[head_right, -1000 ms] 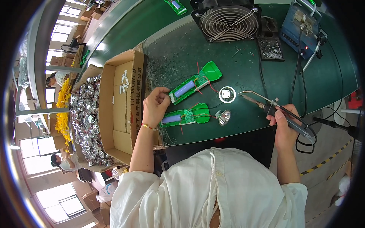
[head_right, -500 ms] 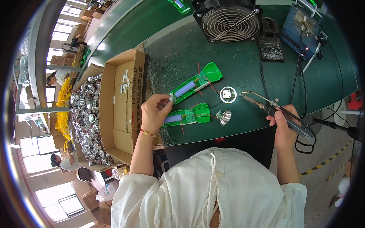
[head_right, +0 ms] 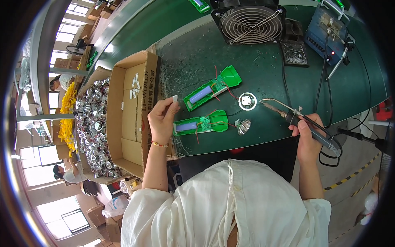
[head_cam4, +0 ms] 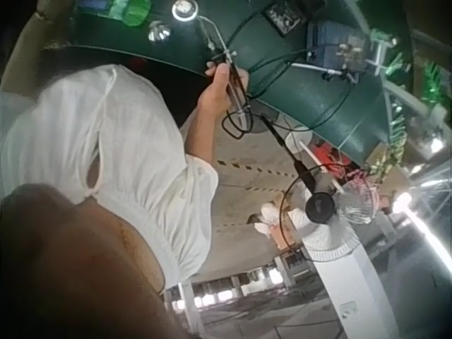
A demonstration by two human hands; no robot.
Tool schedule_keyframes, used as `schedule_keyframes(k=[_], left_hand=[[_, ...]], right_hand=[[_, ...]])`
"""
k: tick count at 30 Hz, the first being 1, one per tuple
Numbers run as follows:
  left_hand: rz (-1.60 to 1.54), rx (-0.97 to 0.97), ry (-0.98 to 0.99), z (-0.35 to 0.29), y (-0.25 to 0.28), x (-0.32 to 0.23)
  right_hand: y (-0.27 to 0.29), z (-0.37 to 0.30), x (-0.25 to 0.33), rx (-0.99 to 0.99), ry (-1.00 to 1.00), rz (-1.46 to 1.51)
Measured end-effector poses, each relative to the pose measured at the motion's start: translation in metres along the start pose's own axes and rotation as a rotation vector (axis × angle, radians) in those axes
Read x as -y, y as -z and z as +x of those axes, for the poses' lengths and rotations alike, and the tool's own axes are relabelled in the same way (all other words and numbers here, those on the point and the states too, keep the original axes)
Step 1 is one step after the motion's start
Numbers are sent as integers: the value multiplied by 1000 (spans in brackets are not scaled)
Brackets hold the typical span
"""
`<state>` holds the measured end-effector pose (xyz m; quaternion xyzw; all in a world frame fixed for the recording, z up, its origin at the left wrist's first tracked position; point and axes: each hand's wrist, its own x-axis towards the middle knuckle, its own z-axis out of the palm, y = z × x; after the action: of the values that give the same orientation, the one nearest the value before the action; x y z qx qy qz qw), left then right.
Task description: Soldering components and wires onto small green circuit boards at a factory assembly station.
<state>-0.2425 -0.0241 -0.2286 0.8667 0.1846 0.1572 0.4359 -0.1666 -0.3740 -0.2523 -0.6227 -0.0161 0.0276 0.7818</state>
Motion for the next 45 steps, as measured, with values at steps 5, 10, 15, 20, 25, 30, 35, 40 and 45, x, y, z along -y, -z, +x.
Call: schedule_keyframes(k=[5, 10, 15, 20, 25, 30, 35, 40, 45], left_hand=[[451, 20, -287, 4, 10, -19], [531, 241, -354, 13, 7, -22], [673, 329, -418, 21, 4, -27], [724, 476, -440, 33, 7, -33], [927, 613, -476, 34, 2, -50], [807, 528, -457, 36, 3, -42], [306, 287, -146, 31, -9, -34], [277, 55, -116, 15, -20, -18], [90, -29, -22, 6, -27, -11]], right_hand=[[4, 0, -1, 20, -6, -18], [0, 1, 1, 14, 13, 3], [0, 0, 0, 1, 4, 12], [3, 1, -1, 3, 1, 8], [0, 1, 0, 3, -6, 2], [-1, 3, 0, 10, -2, 12], [2, 5, 0, 2, -5, 19], [-1, 10, 6, -21, 20, 12], [2, 8, 3, 8, 33, 6]])
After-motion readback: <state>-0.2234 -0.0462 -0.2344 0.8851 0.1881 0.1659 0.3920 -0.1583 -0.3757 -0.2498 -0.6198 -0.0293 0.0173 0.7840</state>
